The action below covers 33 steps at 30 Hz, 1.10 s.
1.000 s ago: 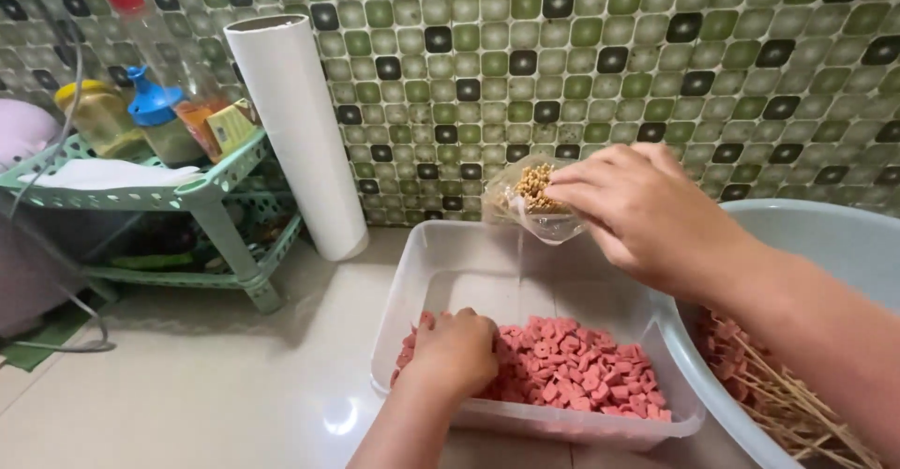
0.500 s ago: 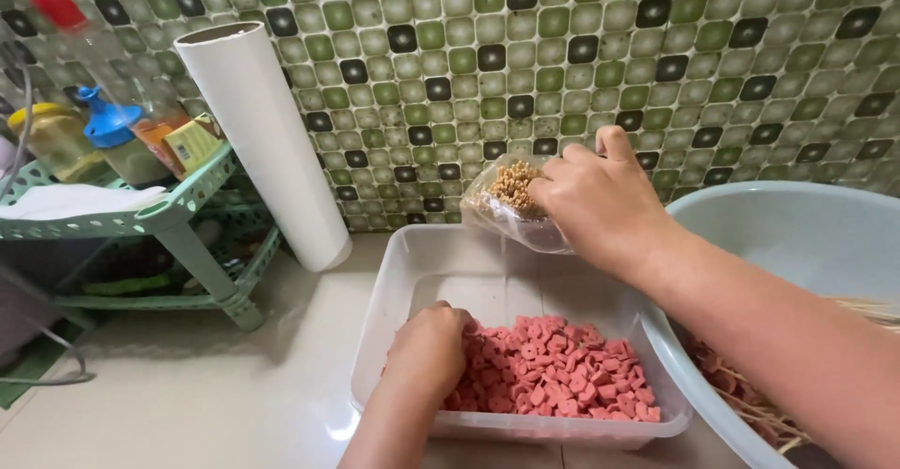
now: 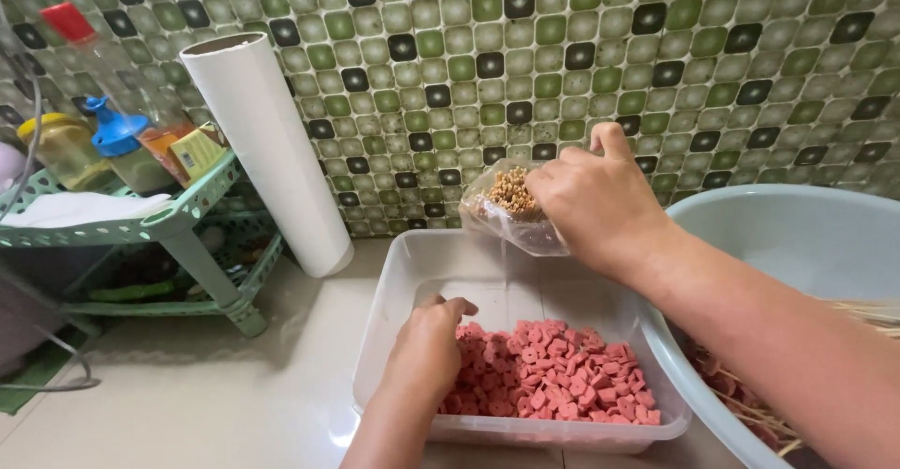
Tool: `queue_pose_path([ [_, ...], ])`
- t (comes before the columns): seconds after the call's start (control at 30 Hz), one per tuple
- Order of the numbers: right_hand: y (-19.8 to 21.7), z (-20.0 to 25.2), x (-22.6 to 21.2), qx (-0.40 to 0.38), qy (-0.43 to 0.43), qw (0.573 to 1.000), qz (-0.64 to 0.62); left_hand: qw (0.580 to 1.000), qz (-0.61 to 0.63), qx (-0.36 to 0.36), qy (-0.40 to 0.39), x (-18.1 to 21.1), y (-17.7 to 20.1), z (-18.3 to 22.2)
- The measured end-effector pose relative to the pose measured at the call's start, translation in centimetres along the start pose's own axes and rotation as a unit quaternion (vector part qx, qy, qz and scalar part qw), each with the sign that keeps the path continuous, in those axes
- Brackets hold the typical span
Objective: Skewering small pieces of pink pet food onto wooden sticks as part of a packaging process.
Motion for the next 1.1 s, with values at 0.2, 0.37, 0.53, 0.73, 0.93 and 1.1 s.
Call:
queue_pose_path([
  [0.2,1.3,0.0,0.3,-0.065,-0.067,0.987,-0.132,0.999,-0.001,-0.03,0.025,0.5,0.5,0.2],
  [0.37,1.6,0.1,0.3,-0.027,-0.064,0.984,-0.166,1.0,-0.013,-0.018,0.01,0.7,0.7,0.4],
  [0.53,-0.1,0.3,0.1,-0.065,-0.042,0.991,-0.113,0.999,-0.024,-0.006,0.027,2.2,1.6,1.5],
  [0.73,0.4,-0.2,-0.2,-0.108,-0.035,0.992,-0.059,0.998,-0.004,-0.02,0.058,2.5,1.7,2.3],
  [0.93,1.2,-0.6,-0.2,-0.113,-0.09,0.986,-0.087,0.996,0.029,-0.034,0.082,2.8,2.3,2.2],
  [1.1,2.2,-0.9,0.0,-0.026,-0.105,0.982,-0.154,0.993,0.017,-0.045,0.104,2.8,2.3,2.4],
])
Point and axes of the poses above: each hand's wrist, its own z-axis away from the middle knuckle, its own y-axis out of the back of the hand, x = y × z, the point moved 2 cm from there along -z, towards the middle knuckle, and after that the axes turned 11 degrees about -y, right-handed, at the moved point
